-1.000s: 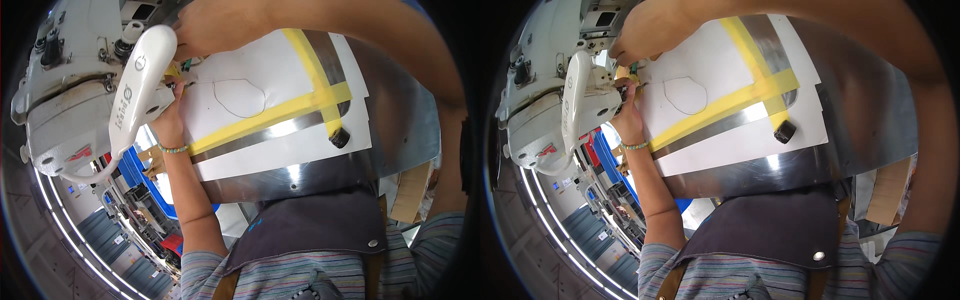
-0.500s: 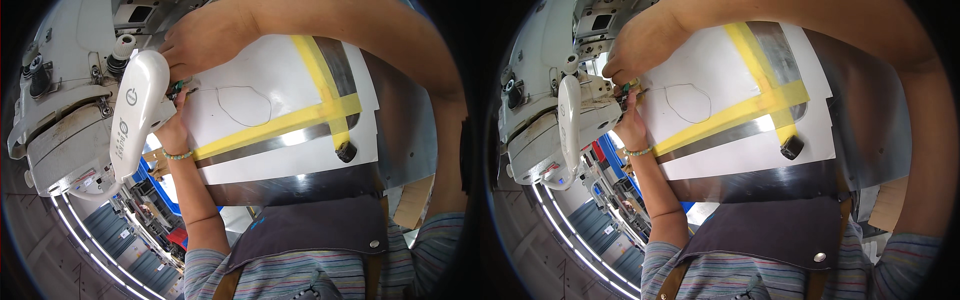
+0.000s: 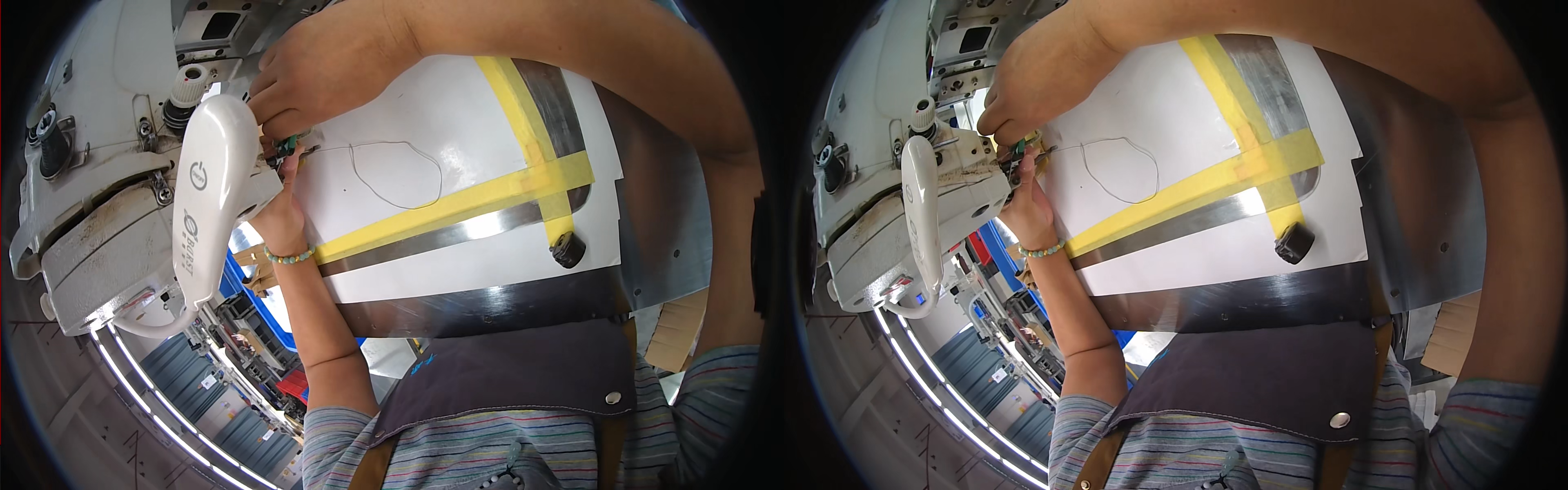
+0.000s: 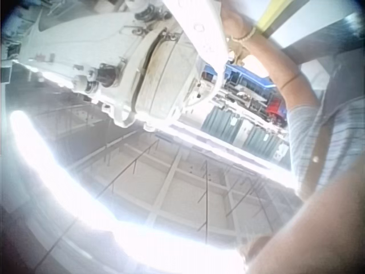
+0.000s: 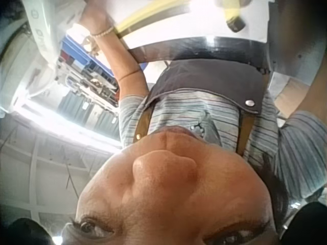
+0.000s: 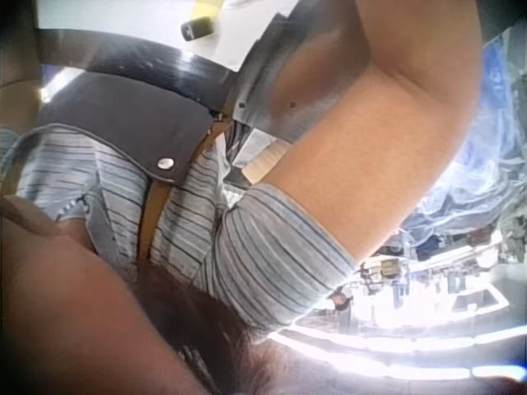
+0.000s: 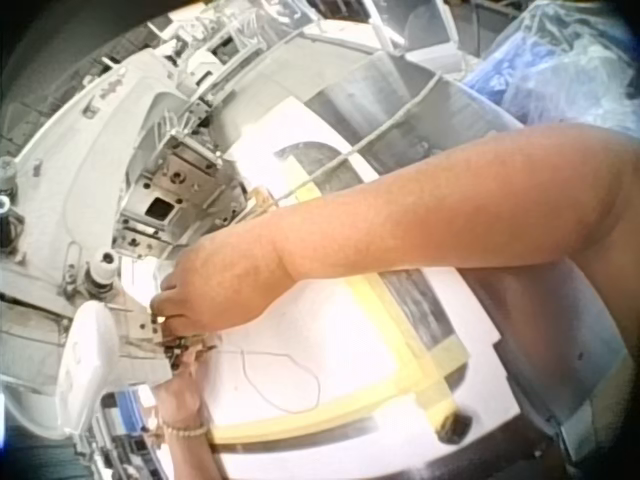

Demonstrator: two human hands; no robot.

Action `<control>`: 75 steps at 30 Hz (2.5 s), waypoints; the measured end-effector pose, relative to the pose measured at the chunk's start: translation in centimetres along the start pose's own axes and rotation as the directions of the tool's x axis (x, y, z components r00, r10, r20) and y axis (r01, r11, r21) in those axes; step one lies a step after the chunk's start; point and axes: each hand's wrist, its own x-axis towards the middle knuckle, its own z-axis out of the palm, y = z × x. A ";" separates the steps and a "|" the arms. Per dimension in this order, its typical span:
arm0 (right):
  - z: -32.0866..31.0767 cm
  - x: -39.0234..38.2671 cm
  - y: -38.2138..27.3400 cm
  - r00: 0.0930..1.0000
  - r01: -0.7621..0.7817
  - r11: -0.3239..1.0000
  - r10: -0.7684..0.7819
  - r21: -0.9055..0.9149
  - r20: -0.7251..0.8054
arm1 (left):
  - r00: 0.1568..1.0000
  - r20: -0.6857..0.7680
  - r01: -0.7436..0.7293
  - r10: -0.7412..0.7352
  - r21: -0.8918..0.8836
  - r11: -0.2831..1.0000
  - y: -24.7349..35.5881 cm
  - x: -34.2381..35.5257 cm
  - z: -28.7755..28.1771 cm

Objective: Sewing a leather strap using an industrial sewing machine and trimming thread with snips.

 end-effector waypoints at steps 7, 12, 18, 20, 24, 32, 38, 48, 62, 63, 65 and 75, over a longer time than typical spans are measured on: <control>0.0 0.1 0.2 0.999 0.054 0.998 -0.055 -0.040 -0.002 | 0.999 -0.026 0.027 -0.031 -0.113 0.993 0.3 0.0 0.4; 0.0 0.1 0.1 0.998 0.051 0.998 -0.052 -0.042 -0.027 | 1.000 -0.009 0.001 -0.002 -0.089 0.996 0.3 0.0 0.4; 0.0 0.3 -0.2 0.980 -0.086 0.996 0.088 -0.019 0.180 | 0.999 -0.034 0.024 -0.029 -0.134 0.991 -0.1 -0.1 0.2; -0.2 0.3 -0.6 0.968 -0.131 0.991 0.125 0.017 0.218 | 0.998 -0.052 0.029 -0.031 -0.049 0.998 -0.2 0.1 0.1; -0.7 0.2 -1.5 0.940 -0.212 0.974 0.182 0.076 0.288 | 1.000 -0.003 -0.025 0.025 -0.019 1.000 -0.3 0.0 0.1; -1.5 1.1 -2.6 0.888 -0.356 0.911 0.261 0.207 0.378 | 0.999 -0.022 -0.038 0.043 0.171 0.984 -0.5 0.6 -0.2; -2.2 2.2 -2.9 0.825 -0.520 0.754 0.323 0.400 0.463 | 0.995 -0.026 0.086 -0.092 -0.166 0.982 0.8 0.4 0.9; -4.7 3.9 -3.4 0.552 -0.827 0.100 0.326 0.553 0.767 | 0.986 0.131 0.127 -0.106 -0.164 0.978 1.3 0.2 -0.5; -5.6 4.9 -5.1 0.286 -0.926 -0.075 0.505 0.371 0.815 | 0.979 0.198 0.003 0.040 -0.215 0.977 0.7 1.0 0.7; -5.8 5.1 -5.2 0.273 -0.928 -0.082 0.515 0.363 0.813 | 0.978 0.207 0.024 0.022 -0.219 0.975 0.6 1.0 0.8; -5.9 5.3 -5.2 0.253 -0.911 -0.159 0.514 0.381 0.820 | 0.979 0.191 -0.019 0.068 -0.250 0.968 0.6 1.2 1.0; -4.0 3.0 -3.6 0.273 -0.689 -0.615 0.271 0.384 0.923 | 0.964 0.258 -0.011 0.058 -0.181 0.983 0.3 1.2 0.8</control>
